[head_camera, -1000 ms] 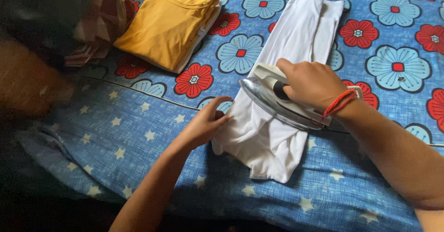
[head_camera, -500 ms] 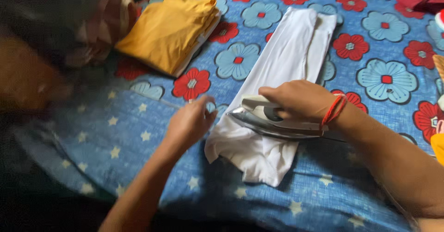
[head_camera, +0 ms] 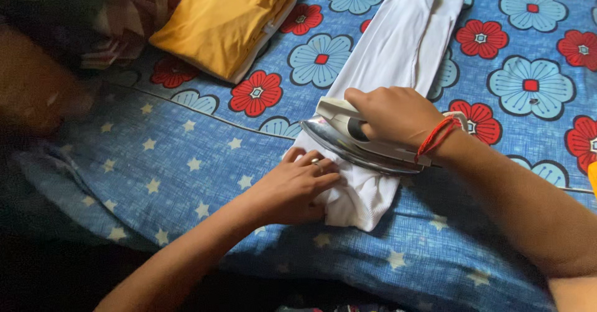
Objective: The person irons a white long-sleeved shirt and a yellow jacket on a floral-patterned floor. They smooth the fabric, use an electric iron, fold the items, and place them in a stack.
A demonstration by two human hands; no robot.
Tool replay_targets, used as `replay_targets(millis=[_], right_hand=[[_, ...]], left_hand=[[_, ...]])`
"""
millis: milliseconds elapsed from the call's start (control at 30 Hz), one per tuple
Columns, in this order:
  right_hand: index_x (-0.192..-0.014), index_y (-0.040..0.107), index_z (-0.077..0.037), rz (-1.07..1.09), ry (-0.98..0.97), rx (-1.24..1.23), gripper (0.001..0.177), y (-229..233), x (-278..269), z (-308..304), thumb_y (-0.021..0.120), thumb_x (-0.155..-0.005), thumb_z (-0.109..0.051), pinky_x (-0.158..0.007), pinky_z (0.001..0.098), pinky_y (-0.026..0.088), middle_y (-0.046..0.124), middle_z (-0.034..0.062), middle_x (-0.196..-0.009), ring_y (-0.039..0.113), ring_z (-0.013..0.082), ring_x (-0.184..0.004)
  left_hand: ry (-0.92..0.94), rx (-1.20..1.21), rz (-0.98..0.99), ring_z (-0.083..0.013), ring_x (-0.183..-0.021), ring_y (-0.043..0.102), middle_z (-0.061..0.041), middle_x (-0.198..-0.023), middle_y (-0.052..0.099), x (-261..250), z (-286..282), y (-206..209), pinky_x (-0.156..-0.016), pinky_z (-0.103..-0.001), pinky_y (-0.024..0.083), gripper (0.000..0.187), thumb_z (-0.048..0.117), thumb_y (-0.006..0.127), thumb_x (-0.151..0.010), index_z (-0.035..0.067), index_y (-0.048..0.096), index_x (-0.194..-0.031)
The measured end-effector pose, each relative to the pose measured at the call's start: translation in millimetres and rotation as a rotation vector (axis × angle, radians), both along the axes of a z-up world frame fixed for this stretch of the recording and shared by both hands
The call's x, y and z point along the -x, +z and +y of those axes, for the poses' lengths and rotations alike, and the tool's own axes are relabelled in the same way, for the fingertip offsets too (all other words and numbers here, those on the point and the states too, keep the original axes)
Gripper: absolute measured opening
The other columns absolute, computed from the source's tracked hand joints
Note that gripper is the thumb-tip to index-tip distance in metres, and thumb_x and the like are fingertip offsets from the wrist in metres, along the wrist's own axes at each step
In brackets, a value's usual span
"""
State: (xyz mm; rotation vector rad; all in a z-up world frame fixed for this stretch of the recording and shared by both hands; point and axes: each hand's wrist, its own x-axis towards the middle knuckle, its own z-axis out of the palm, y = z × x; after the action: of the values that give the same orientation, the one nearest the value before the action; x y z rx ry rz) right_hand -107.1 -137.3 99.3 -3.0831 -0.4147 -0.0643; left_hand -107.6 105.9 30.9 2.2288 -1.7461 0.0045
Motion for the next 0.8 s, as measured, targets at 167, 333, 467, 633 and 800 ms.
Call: replay_targets(millis=[167,333,467,633,800], right_hand=[[-0.111,0.058,-0.008,-0.011,0.007,-0.022,0.034,-0.9,-0.4,-3.1,0.067,-0.079,-0.017,-0.073,0.0574,0.055,0.07,0.0239,-0.08,0.07,0.0456,-0.078],[-0.112,0.059,-0.01,-0.003,-0.011,-0.019,0.035,-0.6,-2.0,-2.4,0.067,-0.079,-0.017,-0.073,0.0576,0.055,0.07,0.024,-0.079,0.07,0.0457,-0.078],[-0.112,0.058,-0.01,0.005,-0.021,-0.01,0.034,-3.2,-0.8,-4.0,0.067,-0.08,-0.019,-0.073,0.0578,0.055,0.07,0.023,-0.078,0.07,0.0453,-0.078],[-0.114,0.056,-0.012,0.038,0.0,-0.032,0.039,2.5,-1.9,-3.6,0.069,-0.08,-0.023,-0.072,0.0577,0.054,0.07,0.0229,-0.079,0.069,0.0452,-0.078],[-0.11,0.057,-0.011,0.087,0.044,-0.061,0.035,8.3,1.1,-0.8,0.069,-0.079,-0.023,-0.073,0.0567,0.053,0.071,0.021,-0.081,0.07,0.0435,-0.08]], left_hand=[[-0.128,0.097,-0.093,-0.0313,-0.123,0.051,-0.008,-0.127,0.063,-1.1,-5.1,-3.5,-0.103,-0.063,0.028,0.091,0.053,0.085,-0.047,0.018,0.066,-0.129],[-0.006,0.068,-0.084,-0.0244,-0.117,0.058,0.0,-0.113,0.069,8.2,-15.8,-6.7,-0.112,-0.056,0.035,0.048,0.032,0.08,-0.066,0.022,0.074,-0.112],[-0.124,0.155,-0.066,-0.0248,-0.102,0.067,-0.002,-0.1,0.072,10.8,-19.9,-3.2,-0.09,-0.047,0.048,0.03,0.028,0.077,-0.072,0.017,0.075,-0.099],[-0.342,0.167,0.158,-0.0303,-0.075,0.066,-0.006,-0.08,0.069,7.3,-23.8,17.1,-0.071,-0.044,0.051,0.019,0.032,0.078,-0.087,0.014,0.073,-0.088],[-0.233,0.318,0.148,-0.028,-0.068,0.066,-0.006,-0.067,0.065,-13.4,-28.0,41.2,-0.065,-0.044,0.051,0.018,0.03,0.079,-0.09,0.012,0.075,-0.089]])
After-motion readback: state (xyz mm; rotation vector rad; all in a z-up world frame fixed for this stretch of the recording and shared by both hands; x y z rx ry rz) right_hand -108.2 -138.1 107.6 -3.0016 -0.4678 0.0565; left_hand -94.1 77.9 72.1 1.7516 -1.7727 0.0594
